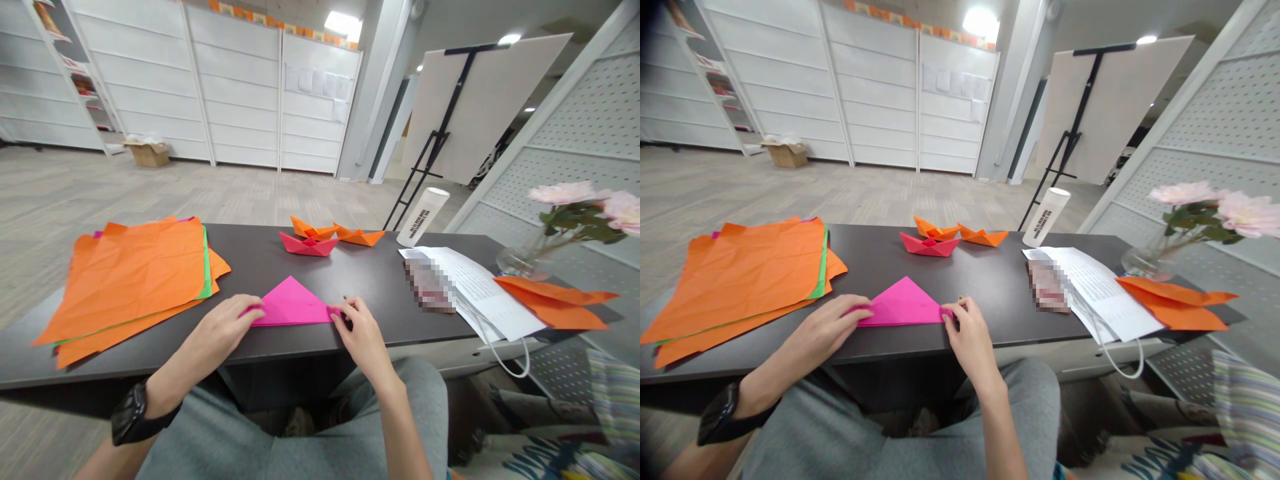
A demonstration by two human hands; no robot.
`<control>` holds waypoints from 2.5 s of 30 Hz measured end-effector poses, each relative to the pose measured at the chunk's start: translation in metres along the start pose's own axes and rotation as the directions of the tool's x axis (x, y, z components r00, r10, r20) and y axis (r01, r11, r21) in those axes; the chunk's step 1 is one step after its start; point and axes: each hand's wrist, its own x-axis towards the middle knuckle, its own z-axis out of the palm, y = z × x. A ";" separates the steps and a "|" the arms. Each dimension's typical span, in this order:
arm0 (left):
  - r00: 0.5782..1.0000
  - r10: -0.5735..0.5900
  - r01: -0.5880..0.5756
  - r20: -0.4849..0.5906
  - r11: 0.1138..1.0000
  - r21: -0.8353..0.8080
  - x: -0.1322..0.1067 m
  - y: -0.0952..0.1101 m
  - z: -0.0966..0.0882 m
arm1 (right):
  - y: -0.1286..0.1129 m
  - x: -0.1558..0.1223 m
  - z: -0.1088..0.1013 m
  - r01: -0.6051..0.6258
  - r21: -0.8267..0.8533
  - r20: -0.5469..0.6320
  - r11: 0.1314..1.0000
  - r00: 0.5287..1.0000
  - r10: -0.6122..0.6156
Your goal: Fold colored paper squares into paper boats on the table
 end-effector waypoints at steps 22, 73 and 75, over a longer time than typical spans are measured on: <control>0.981 0.001 0.000 0.195 1.000 -0.002 -0.004 0.017 0.000 | -0.046 -0.022 -0.010 0.200 -0.096 0.305 0.975 0.938 -0.162; 0.886 -0.457 0.450 0.081 0.801 -0.395 0.004 0.009 -0.005 | -0.022 -0.006 0.008 -0.018 0.054 -0.081 0.998 0.996 0.023; 0.880 -0.466 0.461 0.090 0.792 -0.400 0.003 0.009 -0.005 | -0.022 -0.006 0.007 -0.007 0.041 -0.078 0.999 0.997 0.011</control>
